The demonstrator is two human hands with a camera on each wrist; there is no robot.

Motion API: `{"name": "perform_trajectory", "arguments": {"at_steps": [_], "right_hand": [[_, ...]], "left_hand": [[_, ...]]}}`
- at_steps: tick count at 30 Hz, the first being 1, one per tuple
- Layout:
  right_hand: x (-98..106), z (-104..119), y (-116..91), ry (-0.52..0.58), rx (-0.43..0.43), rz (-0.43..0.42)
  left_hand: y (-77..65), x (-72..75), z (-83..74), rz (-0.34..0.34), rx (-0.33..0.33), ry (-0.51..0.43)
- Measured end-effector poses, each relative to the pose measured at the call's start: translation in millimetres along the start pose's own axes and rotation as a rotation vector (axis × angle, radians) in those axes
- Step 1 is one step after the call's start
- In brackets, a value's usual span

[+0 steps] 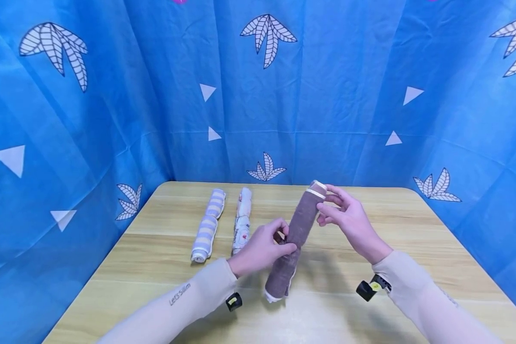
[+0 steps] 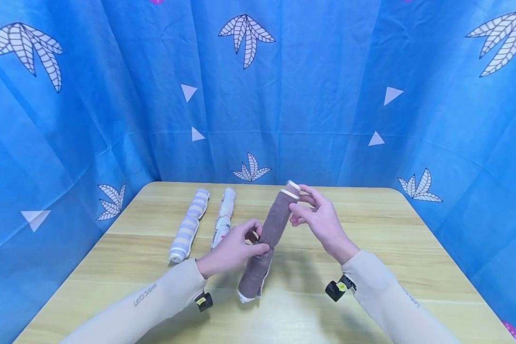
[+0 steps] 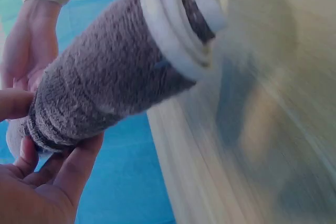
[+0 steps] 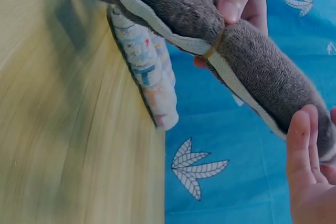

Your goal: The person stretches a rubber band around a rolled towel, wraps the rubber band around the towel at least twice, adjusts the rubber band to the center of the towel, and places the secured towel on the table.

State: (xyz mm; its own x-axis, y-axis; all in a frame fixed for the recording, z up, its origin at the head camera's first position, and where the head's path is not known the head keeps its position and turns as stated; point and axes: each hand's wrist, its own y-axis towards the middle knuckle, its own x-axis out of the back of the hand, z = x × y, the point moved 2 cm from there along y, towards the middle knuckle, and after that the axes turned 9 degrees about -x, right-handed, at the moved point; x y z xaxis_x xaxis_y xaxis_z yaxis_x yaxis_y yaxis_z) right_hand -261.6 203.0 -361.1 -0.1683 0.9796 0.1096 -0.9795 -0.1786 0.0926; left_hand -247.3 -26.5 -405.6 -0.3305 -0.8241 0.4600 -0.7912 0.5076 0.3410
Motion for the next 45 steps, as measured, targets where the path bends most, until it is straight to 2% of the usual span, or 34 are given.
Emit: {"name": "perform_trajectory", "arguments": {"at_steps": [5,15,23,28,32,38,45], "right_hand": [[2.8,-4.7,2.1,-0.029,-0.026,-0.024],[9.5,-19.5,5.0,-0.120,-0.060,-0.031],[11.4,-29.8,5.2,-0.161,-0.087,-0.019],[10.7,-33.1,4.5,-0.170,-0.102,-0.012],[10.8,-35.6,4.1,-0.178,-0.105,-0.010],[9.0,-39.9,4.2,-0.199,-0.108,0.017],[6.2,-40.7,-0.7,-0.232,-0.115,0.031]], "left_hand": [[9.7,6.8,4.5,-0.051,0.046,-0.007],[39.2,26.4,23.4,-0.128,0.152,0.070],[62.5,32.5,44.2,-0.139,0.254,0.203],[73.9,36.3,58.9,-0.140,0.335,0.245],[80.3,39.3,66.4,-0.121,0.372,0.297],[89.1,39.2,75.3,-0.059,0.386,0.371],[95.6,30.3,86.5,0.065,0.449,0.409]]}}
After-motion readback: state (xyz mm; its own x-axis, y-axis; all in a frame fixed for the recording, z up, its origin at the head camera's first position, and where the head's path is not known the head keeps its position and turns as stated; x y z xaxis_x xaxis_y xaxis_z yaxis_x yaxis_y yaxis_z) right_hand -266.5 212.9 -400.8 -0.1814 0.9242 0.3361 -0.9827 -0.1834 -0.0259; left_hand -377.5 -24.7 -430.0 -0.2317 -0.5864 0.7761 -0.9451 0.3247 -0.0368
